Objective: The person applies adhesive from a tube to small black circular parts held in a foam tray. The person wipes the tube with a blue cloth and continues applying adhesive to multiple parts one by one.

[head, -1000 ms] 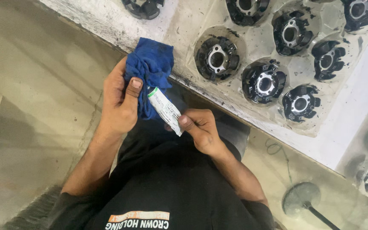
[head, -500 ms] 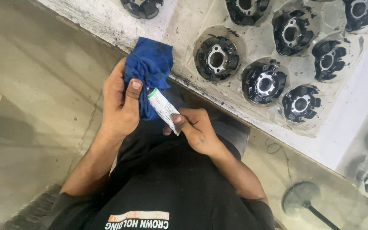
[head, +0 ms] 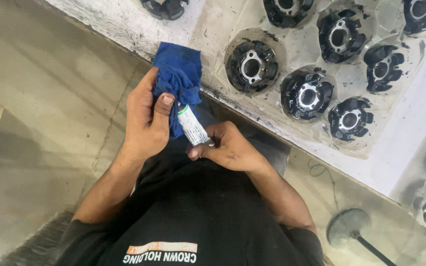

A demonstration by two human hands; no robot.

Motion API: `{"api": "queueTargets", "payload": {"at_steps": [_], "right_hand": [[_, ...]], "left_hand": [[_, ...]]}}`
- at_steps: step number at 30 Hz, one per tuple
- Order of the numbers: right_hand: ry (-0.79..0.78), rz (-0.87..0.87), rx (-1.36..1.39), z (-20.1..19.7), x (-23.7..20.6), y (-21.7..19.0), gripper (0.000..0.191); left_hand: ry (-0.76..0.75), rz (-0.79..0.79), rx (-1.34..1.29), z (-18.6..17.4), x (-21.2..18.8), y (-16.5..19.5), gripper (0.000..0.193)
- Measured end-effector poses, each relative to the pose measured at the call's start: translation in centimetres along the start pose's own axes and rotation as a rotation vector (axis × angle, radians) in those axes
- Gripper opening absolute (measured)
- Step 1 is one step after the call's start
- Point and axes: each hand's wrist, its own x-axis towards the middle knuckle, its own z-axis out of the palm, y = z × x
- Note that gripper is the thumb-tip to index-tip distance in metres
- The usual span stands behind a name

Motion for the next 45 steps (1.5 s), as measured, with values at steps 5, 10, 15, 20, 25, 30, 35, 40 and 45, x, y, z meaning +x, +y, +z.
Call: {"api": "queueTargets", "payload": {"at_steps": [5, 10, 15, 20, 25, 30, 35, 40, 45], "right_hand": [[0.060, -0.015, 0.016, 0.4, 0.2, 0.4, 0.019], [0.082, 0.042, 0.071, 0.3, -0.2, 0.9, 0.022], [0.079, 0.036, 0.049, -0.4, -0.4, 2.3, 0.019], [0.043, -0.049, 0.135, 0.0, -0.3, 2.6, 0.017], [0.052, 0.003, 0.119, 0.7, -0.5, 2.1, 0.019], [0.090, -0.056, 0.066, 0.9, 0.1, 2.9, 0.016], [0.134, -0.151, 0.026, 1.4, 0.1, 3.0, 0.019], [0.441, -0.422, -0.646, 2.2, -0.8, 1.5, 0.024], [0.566, -0.441, -0.655, 2.9, -0.9, 1.0, 0.023]], "left_hand": [[0.008, -0.033, -0.048, 0.1, 0.1, -0.1, 0.028], [0.005, -0.032, -0.116, -0.2, 0.3, -0.3, 0.029], [0.025, -0.020, -0.194, 0.3, 0.5, -0.9, 0.036], [0.027, -0.049, -0.204, 0.6, 0.4, -0.9, 0.038], [0.037, -0.053, -0.189, 0.8, 0.1, -0.9, 0.034], [0.018, 0.019, 0.027, 1.6, -0.5, -1.2, 0.031], [0.049, -0.004, 0.005, 1.1, -0.4, -1.3, 0.032], [0.030, -0.034, -0.139, 0.8, -0.2, -1.2, 0.031], [0.050, -0.027, -0.196, 0.9, -0.4, -1.2, 0.035]]}}
